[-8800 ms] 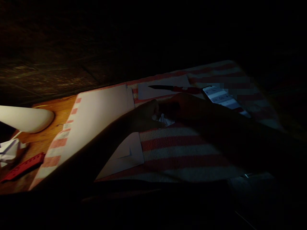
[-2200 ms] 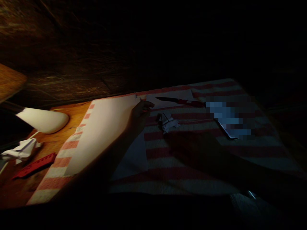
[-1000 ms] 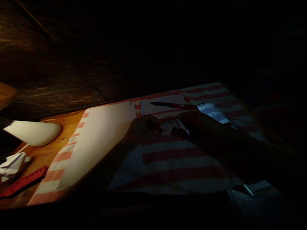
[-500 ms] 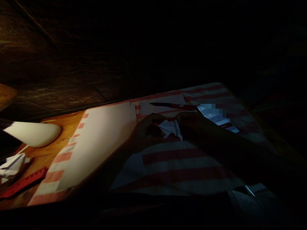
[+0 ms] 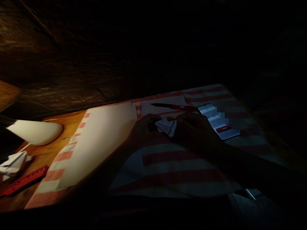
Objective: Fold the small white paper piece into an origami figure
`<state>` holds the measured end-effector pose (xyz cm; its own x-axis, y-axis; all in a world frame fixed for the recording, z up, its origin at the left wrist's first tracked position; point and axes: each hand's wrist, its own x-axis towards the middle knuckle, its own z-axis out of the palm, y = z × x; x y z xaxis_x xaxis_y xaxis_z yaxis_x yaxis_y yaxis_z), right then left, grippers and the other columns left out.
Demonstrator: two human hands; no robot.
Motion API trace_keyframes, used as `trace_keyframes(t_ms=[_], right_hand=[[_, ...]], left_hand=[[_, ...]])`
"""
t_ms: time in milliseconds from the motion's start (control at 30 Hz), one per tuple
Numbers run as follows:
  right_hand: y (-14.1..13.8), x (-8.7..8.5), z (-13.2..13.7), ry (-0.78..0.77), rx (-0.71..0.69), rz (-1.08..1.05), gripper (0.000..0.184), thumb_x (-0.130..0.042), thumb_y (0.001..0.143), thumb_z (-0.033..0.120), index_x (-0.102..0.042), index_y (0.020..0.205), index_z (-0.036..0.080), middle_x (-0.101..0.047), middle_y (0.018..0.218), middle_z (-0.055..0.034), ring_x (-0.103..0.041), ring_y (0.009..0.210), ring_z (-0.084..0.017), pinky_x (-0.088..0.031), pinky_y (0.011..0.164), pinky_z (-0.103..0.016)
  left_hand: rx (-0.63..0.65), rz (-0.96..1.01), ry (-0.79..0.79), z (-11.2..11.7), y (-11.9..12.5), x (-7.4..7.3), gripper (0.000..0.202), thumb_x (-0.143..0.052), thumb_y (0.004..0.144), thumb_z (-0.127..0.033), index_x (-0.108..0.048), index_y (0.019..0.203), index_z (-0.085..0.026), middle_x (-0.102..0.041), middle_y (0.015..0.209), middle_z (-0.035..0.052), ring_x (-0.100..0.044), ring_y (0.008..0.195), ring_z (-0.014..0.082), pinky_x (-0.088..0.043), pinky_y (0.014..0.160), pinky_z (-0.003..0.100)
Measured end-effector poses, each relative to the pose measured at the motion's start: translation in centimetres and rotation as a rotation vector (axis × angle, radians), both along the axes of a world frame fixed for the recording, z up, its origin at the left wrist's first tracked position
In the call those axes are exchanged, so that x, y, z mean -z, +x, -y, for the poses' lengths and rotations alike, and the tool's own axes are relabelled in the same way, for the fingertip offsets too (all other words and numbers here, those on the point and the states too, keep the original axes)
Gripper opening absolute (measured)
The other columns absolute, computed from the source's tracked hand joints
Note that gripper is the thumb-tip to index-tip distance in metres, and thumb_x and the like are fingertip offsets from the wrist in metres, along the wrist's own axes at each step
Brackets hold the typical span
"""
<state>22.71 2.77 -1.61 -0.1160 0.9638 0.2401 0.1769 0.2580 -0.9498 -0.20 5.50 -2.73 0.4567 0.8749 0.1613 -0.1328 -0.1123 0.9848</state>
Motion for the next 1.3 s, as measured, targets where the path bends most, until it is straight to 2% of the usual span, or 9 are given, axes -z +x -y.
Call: trace_keyframes(t_ms=[133,267,400,600,800,1000,1133,1200,1300], right_hand=[[0.0,0.0,0.2,-0.120,-0.079,-0.139,0.013,-0.067,0.089,0.029,-0.072,0.080,0.021,-0.074,0.092,-0.0034,-0.066,0.085,-0.018,-0.051,0.078,-0.034],[-0.2,-0.4,0.4,-0.293,-0.190,-0.271,0.023,-0.070,0.086,0.036,-0.066,0.071,0.019,-0.071,0.088,-0.0041,-0.064,0.082,-0.018,-0.049,0.073,-0.032],[-0.5,-1.4,0.2,-0.272,-0.211,-0.149,0.026,-0.075,0.082,0.041,-0.068,0.075,0.017,-0.063,0.072,-0.0015,-0.054,0.068,-0.014,-0.042,0.061,-0.028],[-0.7,-1.3,0.0,-0.232,-0.203,-0.073,0.025,-0.079,0.076,0.036,-0.067,0.067,0.016,-0.052,0.064,0.0022,-0.046,0.060,-0.011,-0.034,0.055,-0.027],[-0.9,-1.1,-0.2,-0.199,-0.246,-0.082,0.023,-0.080,0.074,0.030,-0.064,0.065,0.016,-0.052,0.068,0.0024,-0.047,0.062,-0.011,-0.035,0.056,-0.027],[-0.8,-1.1,-0.3,-0.268,-0.251,-0.154,0.034,-0.081,0.073,0.036,-0.058,0.059,0.016,-0.048,0.060,0.0045,-0.041,0.057,-0.009,-0.030,0.053,-0.025],[-0.7,-1.1,-0.3,-0.360,-0.241,-0.147,0.039,-0.078,0.078,0.043,-0.059,0.058,0.016,-0.045,0.056,0.0048,-0.037,0.053,-0.008,-0.026,0.050,-0.024],[-0.7,-1.2,-0.3,-0.418,-0.262,-0.196,0.036,-0.075,0.081,0.044,-0.063,0.062,0.016,-0.050,0.058,0.0033,-0.040,0.054,-0.009,-0.031,0.050,-0.024],[-0.7,-1.3,-0.3,-0.498,-0.302,-0.315,0.029,-0.074,0.082,0.044,-0.069,0.070,0.018,-0.063,0.069,-0.0016,-0.055,0.065,-0.013,-0.048,0.061,-0.027]], left_hand=[[-0.101,-0.129,-0.030,0.3,0.4,-0.2,0.023,-0.081,0.072,-0.020,-0.065,0.087,-0.014,-0.070,0.078,0.0017,-0.067,0.070,0.0118,-0.056,0.066,0.022],[-0.095,-0.072,-0.053,0.3,0.4,-0.4,0.030,-0.081,0.069,-0.017,-0.063,0.093,-0.014,-0.072,0.079,0.0016,-0.068,0.069,0.0113,-0.055,0.061,0.019],[0.007,-0.077,-0.118,0.8,0.8,-1.0,0.042,-0.082,0.068,-0.017,-0.058,0.102,-0.017,-0.069,0.076,-0.0014,-0.066,0.061,0.0104,-0.051,0.053,0.018],[0.021,-0.046,-0.150,1.6,1.6,-1.2,0.042,-0.084,0.062,-0.011,-0.056,0.094,-0.017,-0.060,0.065,-0.0065,-0.050,0.049,0.0048,-0.040,0.045,0.014],[0.036,-0.028,-0.252,1.8,2.0,-0.9,0.046,-0.084,0.057,-0.010,-0.057,0.093,-0.018,-0.063,0.071,-0.0038,-0.056,0.056,0.0085,-0.043,0.049,0.018],[-0.003,-0.116,-0.176,2.4,2.5,-1.3,0.028,-0.078,0.074,-0.026,-0.059,0.093,-0.017,-0.059,0.061,-0.0055,-0.052,0.049,0.0067,-0.042,0.046,0.017],[-0.083,-0.194,-0.190,2.4,2.7,-1.1,0.023,-0.077,0.076,-0.032,-0.065,0.086,-0.015,-0.063,0.065,-0.0013,-0.058,0.053,0.0092,-0.048,0.047,0.019],[-0.131,-0.169,-0.254,2.2,2.7,-1.0,0.023,-0.077,0.075,-0.033,-0.066,0.084,-0.015,-0.065,0.069,0.0000,-0.060,0.054,0.0099,-0.052,0.047,0.020],[-0.197,-0.094,-0.380,1.8,2.4,-1.0,0.025,-0.079,0.072,-0.034,-0.063,0.079,-0.017,-0.063,0.065,-0.0021,-0.060,0.049,0.0106,-0.053,0.043,0.022]])
